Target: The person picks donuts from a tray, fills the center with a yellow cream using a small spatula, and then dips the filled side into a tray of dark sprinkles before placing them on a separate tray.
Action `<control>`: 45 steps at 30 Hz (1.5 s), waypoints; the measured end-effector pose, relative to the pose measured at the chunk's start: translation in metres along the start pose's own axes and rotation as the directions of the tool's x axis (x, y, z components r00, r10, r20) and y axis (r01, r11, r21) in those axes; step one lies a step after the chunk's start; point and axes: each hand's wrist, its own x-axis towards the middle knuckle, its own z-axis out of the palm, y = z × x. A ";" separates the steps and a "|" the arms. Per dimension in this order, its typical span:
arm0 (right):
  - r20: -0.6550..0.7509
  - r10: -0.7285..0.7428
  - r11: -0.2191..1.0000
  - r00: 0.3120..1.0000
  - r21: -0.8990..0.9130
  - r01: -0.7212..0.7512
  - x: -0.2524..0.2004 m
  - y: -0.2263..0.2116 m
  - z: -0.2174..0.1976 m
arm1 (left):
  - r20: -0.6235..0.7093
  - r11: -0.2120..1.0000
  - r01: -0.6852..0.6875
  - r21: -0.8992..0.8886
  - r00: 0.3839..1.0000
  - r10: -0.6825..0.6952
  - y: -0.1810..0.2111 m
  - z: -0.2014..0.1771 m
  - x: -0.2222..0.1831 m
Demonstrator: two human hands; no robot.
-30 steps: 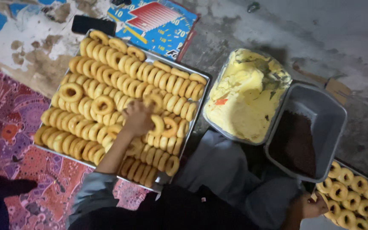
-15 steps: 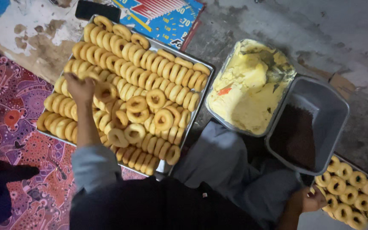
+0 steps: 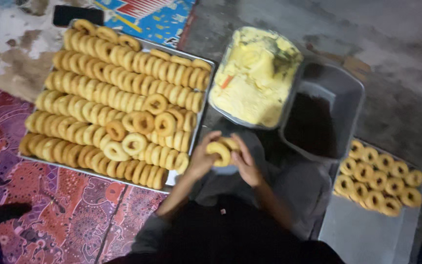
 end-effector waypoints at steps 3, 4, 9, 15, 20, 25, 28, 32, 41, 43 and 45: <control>-0.250 0.010 1.000 0.968 -0.004 -0.012 0.013 0.003 0.004 | -0.045 0.822 0.461 -0.334 0.863 -0.503 0.007 0.040 -0.005; -0.354 0.021 0.999 0.935 0.054 -0.002 0.010 0.001 0.000 | -0.138 0.748 0.487 -0.450 0.790 -0.597 0.004 0.047 -0.006; -0.042 -0.159 0.919 0.986 -0.372 0.132 0.013 -0.013 -0.013 | -0.083 0.434 0.234 -0.870 0.798 -0.597 -0.035 0.084 -0.002; 0.034 -0.413 0.551 0.910 -0.786 0.280 0.131 -0.047 -0.055 | 0.081 0.268 0.363 -0.892 0.712 -0.697 -0.068 0.077 0.036; 0.054 -0.218 0.752 0.975 -0.628 0.203 0.122 -0.045 -0.041 | 0.095 0.204 0.386 -0.900 0.629 -0.772 -0.072 0.072 0.054; 0.266 -0.478 0.528 0.838 -0.675 0.515 0.107 -0.034 -0.039 | 0.053 0.269 0.402 -0.875 0.633 -0.772 -0.079 0.081 0.046; 0.079 -0.400 0.510 0.913 -0.808 0.294 0.139 -0.043 -0.064 | 0.026 0.283 0.383 -0.879 0.632 -0.775 -0.080 0.083 0.046; 0.093 -0.351 0.668 0.932 -0.672 0.318 0.129 -0.045 -0.055 | 0.065 0.309 0.438 -0.844 0.656 -0.752 -0.071 0.082 0.045; 0.030 -0.316 0.523 0.948 -0.828 0.201 0.127 -0.046 -0.069 | 0.116 0.206 0.381 -0.901 0.671 -0.732 -0.062 0.094 0.041; 0.097 -0.311 0.611 0.945 -0.742 0.277 0.133 -0.051 -0.071 | 0.086 0.231 0.341 -0.911 0.708 -0.701 -0.057 0.093 0.044; 0.236 -0.367 0.716 0.900 -0.546 0.435 0.114 -0.051 -0.065 | 0.088 0.226 0.312 -0.923 0.743 -0.663 -0.053 0.097 0.044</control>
